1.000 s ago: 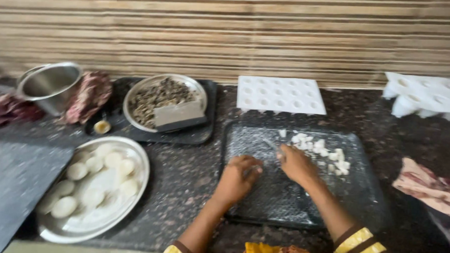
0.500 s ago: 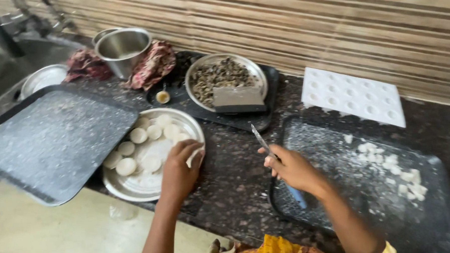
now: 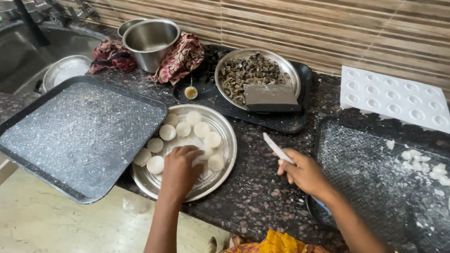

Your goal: The person cuts white wax blocks into small pieces with a knife on a black tray, breaking pieces apart by hand and trimming them, and occasionally places cut pieces aside while finished white candles and candle molds sit on the counter nearby.

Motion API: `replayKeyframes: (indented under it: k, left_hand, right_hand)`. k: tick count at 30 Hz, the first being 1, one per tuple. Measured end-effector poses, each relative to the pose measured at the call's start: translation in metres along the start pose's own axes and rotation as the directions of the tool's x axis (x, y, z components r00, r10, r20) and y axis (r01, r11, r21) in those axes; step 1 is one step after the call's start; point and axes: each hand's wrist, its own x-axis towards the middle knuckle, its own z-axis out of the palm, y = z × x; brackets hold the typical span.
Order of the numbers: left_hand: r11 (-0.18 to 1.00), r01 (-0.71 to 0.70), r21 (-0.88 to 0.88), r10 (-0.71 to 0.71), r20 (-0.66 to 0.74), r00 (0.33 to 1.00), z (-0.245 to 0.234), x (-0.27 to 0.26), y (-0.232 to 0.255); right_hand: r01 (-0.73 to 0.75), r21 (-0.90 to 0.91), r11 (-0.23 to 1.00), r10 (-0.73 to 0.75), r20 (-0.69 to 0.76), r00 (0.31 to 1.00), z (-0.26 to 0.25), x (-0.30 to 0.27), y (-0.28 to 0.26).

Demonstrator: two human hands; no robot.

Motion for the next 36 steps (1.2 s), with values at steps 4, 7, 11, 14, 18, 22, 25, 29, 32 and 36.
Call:
replayKeyframes:
  k: [4,7,11,14,18,22,25,29,32,36]
  left_hand:
    - [1.0,0.013,-0.014,-0.012,0.037,0.999,-0.009,0.006,-0.004]
    - [0.999,0.037,-0.003,-0.036,0.101,0.994,-0.006,0.009,-0.02]
    - [0.997,0.062,0.038,-0.067,0.163,0.984,-0.008,0.01,-0.024]
    - [0.999,0.021,0.024,-0.023,0.109,0.994,-0.016,0.011,-0.019]
    - [0.991,0.068,-0.113,-0.067,0.014,0.998,-0.04,0.016,0.008]
    - [0.949,-0.084,-0.303,0.056,-0.1,0.993,-0.003,0.024,0.031]
    - [0.844,-0.115,-0.524,0.121,-0.023,0.992,0.002,0.019,0.076]
    - [0.851,-0.068,-0.52,0.08,0.001,0.997,0.014,0.019,0.098]
    - [0.849,-0.058,-0.525,0.069,0.002,0.998,0.021,0.019,0.099]
    - [0.846,-0.142,-0.514,0.148,-0.03,0.989,0.023,0.016,0.102]
  right_hand:
    - [-0.162,-0.005,0.987,0.161,-0.062,0.985,-0.001,-0.003,-0.01]
    - [-0.175,0.008,0.985,0.175,-0.065,0.982,-0.002,-0.002,-0.011]
    - [-0.209,0.014,0.978,0.21,-0.062,0.976,-0.002,-0.002,-0.013]
    - [-0.221,0.005,0.975,0.221,-0.059,0.973,-0.003,0.0,-0.008]
    - [-0.12,0.128,0.985,0.125,-0.031,0.992,-0.006,0.002,0.003]
    - [-0.218,0.209,0.953,0.222,0.009,0.975,0.0,-0.004,-0.027]
    - [-0.146,0.222,0.964,0.142,0.032,0.989,0.01,-0.008,-0.042]
    - [0.004,0.169,0.986,-0.006,0.016,1.0,0.009,-0.008,-0.035]
    - [0.005,0.206,0.979,-0.004,-0.007,1.0,0.005,-0.011,-0.031]
    - [-0.073,0.339,0.938,0.077,0.002,0.997,0.005,-0.015,-0.035]
